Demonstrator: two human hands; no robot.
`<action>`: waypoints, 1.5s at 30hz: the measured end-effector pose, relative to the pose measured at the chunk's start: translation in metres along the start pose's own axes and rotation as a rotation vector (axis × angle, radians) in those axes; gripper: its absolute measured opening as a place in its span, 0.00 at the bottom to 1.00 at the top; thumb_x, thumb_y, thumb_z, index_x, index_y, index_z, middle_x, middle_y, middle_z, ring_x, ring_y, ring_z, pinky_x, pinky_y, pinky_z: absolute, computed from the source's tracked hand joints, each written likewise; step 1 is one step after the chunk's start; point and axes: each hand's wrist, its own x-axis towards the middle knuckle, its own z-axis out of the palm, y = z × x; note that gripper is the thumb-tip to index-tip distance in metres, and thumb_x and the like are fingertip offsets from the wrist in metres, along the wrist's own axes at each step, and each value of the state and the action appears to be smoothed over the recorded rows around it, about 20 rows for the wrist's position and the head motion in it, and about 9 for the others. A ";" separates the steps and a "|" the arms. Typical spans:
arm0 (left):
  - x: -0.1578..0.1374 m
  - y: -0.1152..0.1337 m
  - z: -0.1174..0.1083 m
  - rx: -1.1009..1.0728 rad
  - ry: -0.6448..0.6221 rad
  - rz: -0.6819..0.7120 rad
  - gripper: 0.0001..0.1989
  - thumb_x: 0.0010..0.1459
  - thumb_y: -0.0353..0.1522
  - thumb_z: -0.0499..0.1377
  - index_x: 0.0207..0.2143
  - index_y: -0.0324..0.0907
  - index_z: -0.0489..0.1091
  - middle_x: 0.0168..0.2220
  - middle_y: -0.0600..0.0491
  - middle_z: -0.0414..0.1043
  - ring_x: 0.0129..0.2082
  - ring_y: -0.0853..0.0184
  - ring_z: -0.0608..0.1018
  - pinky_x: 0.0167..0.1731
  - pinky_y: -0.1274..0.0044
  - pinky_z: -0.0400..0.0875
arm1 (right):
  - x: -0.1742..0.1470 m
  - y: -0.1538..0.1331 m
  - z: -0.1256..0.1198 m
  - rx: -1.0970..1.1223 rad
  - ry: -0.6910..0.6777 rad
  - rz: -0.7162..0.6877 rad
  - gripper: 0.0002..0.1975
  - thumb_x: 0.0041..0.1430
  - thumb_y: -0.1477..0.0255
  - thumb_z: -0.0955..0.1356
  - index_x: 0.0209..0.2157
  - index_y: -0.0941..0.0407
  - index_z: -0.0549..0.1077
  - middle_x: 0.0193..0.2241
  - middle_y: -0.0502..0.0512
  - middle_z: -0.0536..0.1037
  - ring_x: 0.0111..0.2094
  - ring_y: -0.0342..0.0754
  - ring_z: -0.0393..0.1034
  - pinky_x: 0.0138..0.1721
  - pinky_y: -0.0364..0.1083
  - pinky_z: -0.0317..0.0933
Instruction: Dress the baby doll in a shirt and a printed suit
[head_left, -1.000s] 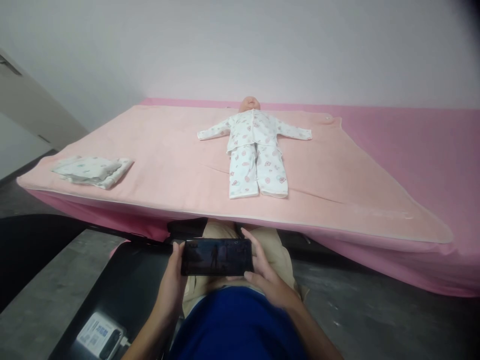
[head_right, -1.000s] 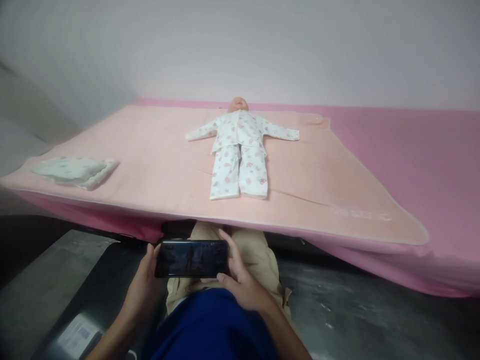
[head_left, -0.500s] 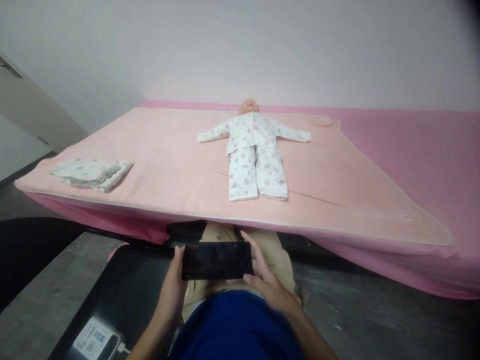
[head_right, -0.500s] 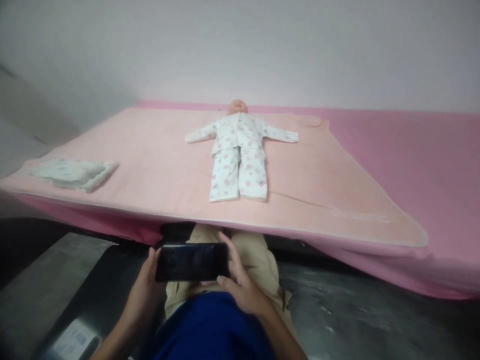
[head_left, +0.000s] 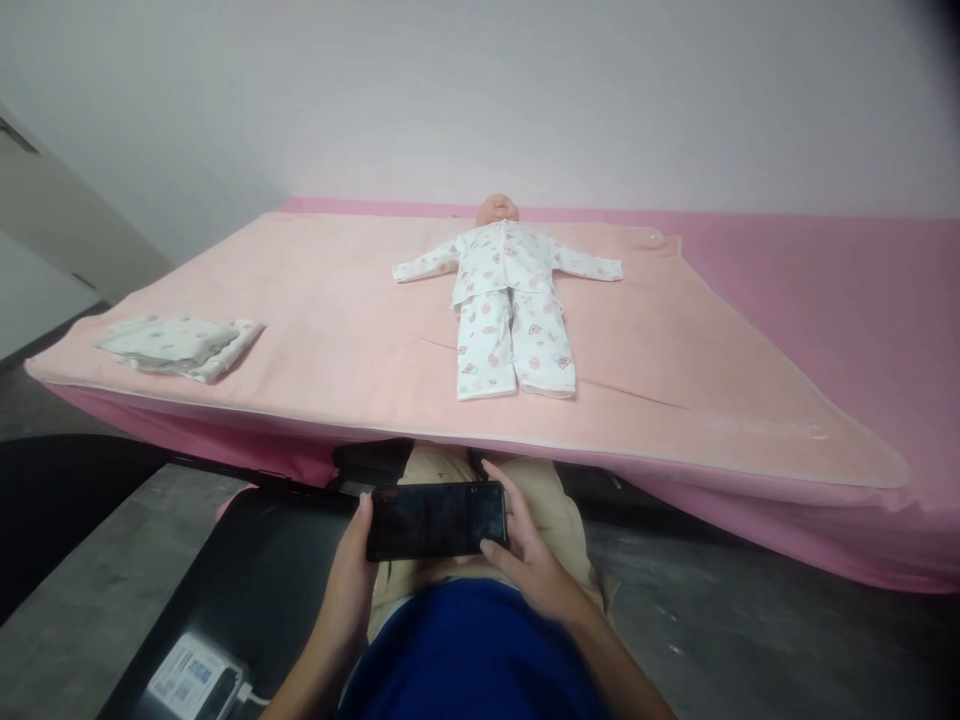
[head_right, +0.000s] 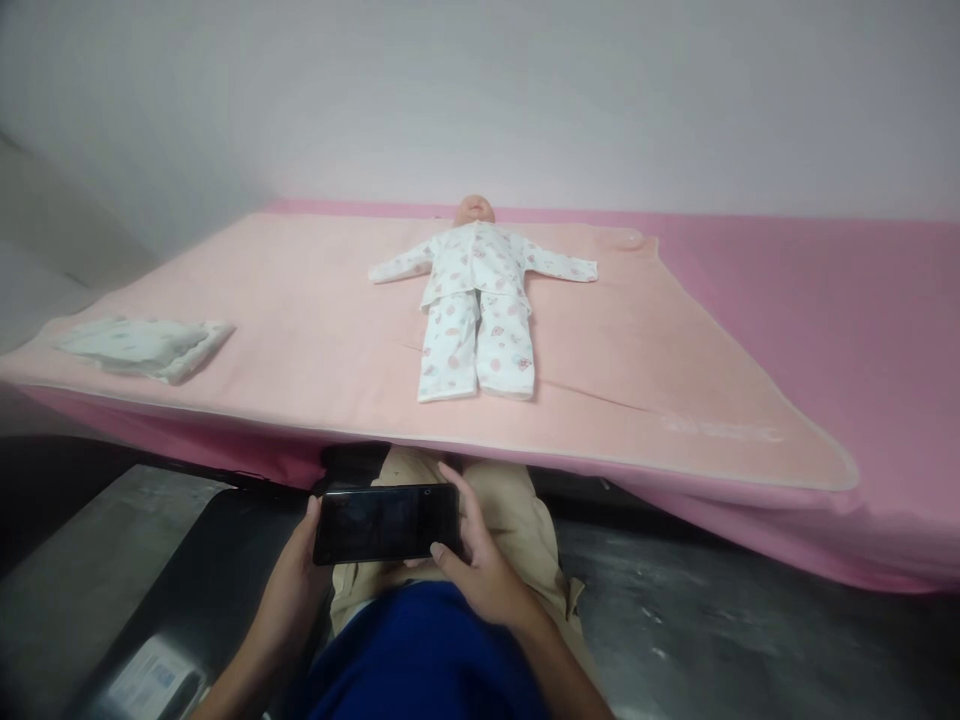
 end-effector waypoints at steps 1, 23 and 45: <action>0.000 0.000 0.000 0.004 0.008 0.006 0.33 0.59 0.58 0.61 0.51 0.42 0.80 0.46 0.46 0.83 0.56 0.49 0.78 0.61 0.64 0.68 | 0.000 0.000 0.000 -0.001 0.000 0.001 0.47 0.70 0.61 0.69 0.75 0.42 0.34 0.52 0.55 0.76 0.47 0.51 0.78 0.58 0.59 0.68; 0.002 -0.017 0.005 0.109 0.011 0.120 0.27 0.56 0.49 0.68 0.53 0.44 0.77 0.53 0.46 0.80 0.60 0.49 0.76 0.60 0.65 0.69 | 0.006 0.004 0.019 -0.251 0.439 -0.082 0.28 0.66 0.61 0.70 0.64 0.48 0.63 0.58 0.58 0.70 0.58 0.58 0.68 0.59 0.59 0.68; 0.001 -0.022 0.003 0.266 -0.060 0.227 0.28 0.55 0.48 0.69 0.53 0.44 0.74 0.52 0.47 0.79 0.56 0.53 0.77 0.58 0.68 0.70 | 0.005 0.009 0.015 -0.251 0.465 -0.059 0.24 0.68 0.55 0.65 0.63 0.43 0.68 0.64 0.51 0.69 0.67 0.60 0.61 0.67 0.60 0.59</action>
